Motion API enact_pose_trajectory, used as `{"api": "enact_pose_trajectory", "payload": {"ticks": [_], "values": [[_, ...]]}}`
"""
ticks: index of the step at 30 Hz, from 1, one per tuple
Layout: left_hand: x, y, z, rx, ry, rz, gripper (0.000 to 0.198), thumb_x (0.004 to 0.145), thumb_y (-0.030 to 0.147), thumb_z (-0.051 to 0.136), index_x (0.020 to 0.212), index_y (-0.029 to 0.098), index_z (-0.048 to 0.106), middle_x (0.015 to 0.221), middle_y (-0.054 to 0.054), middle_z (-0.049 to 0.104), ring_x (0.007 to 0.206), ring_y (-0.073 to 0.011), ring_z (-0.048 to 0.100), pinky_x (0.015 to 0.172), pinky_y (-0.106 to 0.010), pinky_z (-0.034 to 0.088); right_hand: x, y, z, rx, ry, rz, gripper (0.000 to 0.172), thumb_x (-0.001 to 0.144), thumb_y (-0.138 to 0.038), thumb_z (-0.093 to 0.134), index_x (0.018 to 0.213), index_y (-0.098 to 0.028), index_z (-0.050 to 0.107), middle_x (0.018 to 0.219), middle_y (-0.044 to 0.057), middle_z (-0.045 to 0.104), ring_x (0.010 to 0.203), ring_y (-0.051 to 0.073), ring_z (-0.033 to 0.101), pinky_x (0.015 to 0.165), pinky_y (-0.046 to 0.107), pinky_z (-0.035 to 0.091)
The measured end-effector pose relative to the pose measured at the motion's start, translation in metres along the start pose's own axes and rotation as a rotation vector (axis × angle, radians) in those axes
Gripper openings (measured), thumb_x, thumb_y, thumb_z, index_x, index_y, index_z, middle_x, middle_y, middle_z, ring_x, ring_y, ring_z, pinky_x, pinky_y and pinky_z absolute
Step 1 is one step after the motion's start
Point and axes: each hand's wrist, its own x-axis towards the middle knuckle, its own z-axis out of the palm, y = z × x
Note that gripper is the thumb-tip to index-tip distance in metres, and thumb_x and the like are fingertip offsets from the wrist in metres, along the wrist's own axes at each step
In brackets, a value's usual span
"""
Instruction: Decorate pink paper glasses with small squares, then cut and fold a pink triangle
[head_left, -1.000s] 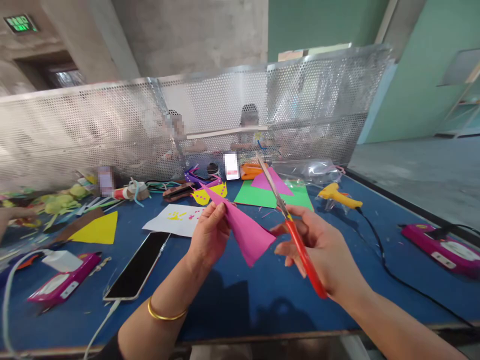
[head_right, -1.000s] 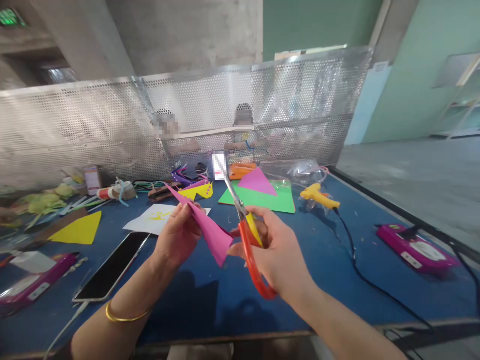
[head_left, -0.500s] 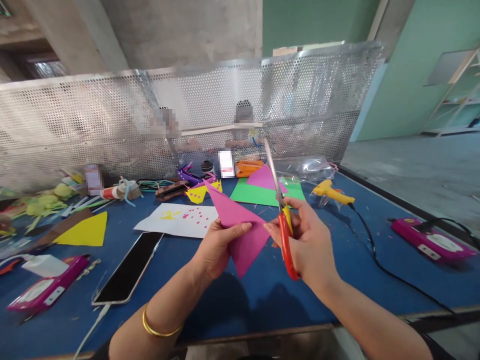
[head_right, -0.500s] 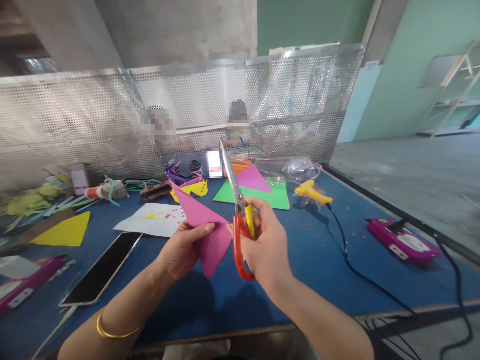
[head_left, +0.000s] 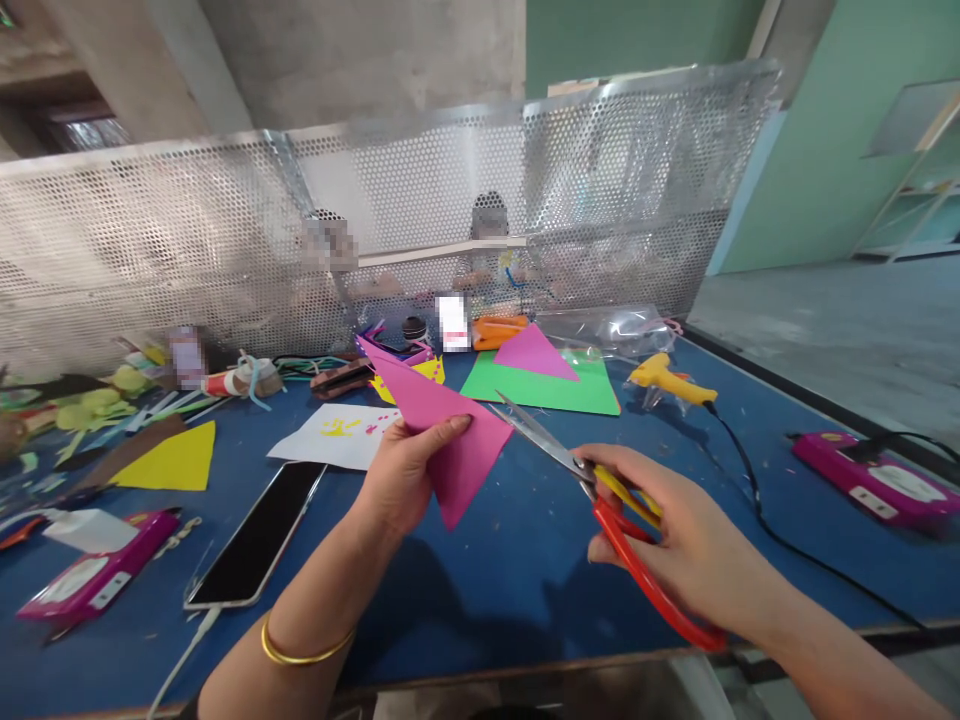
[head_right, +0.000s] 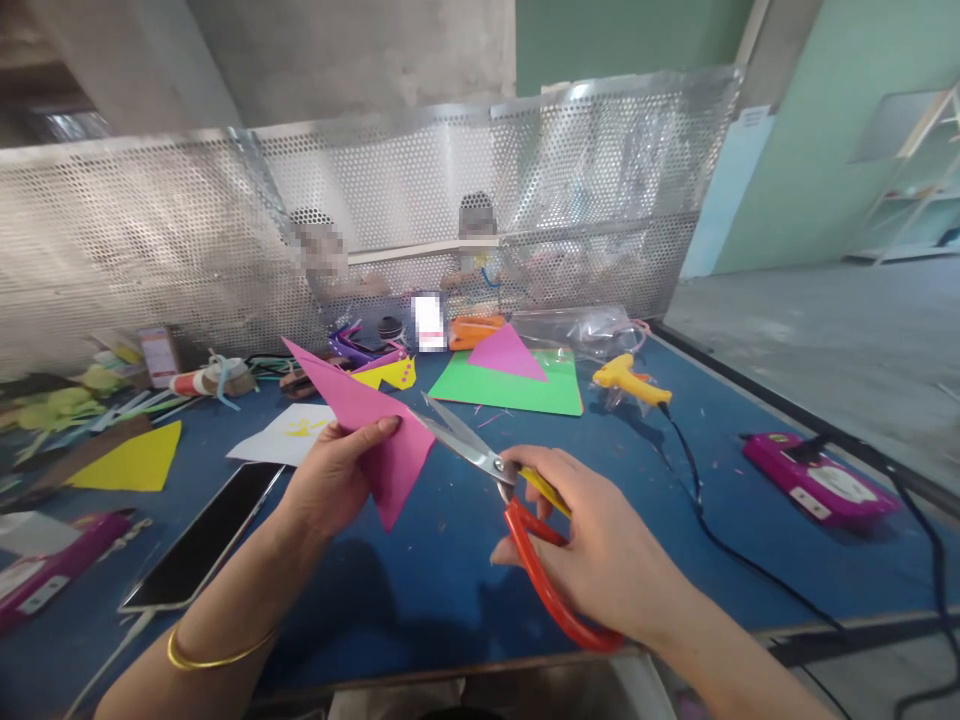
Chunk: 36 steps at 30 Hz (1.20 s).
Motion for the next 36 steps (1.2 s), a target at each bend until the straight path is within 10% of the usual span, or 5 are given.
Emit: {"api": "enact_pose_trajectory", "payload": {"ticks": [36], "values": [[0.0,-0.008,-0.002,0.101,-0.075,-0.003,0.021,0.053,0.017,0.089,0.069,0.018,0.075,0.071,-0.001,0.075,0.063,-0.0126,0.067,0.061,-0.02,0.053,-0.013,-0.006,0.005,-0.208,-0.002,-0.03,0.054,0.077,-0.045,0.071,0.124,-0.031,0.05,0.101,0.003,0.061,0.079,0.019,0.063,0.063,0.03,0.052]]}}
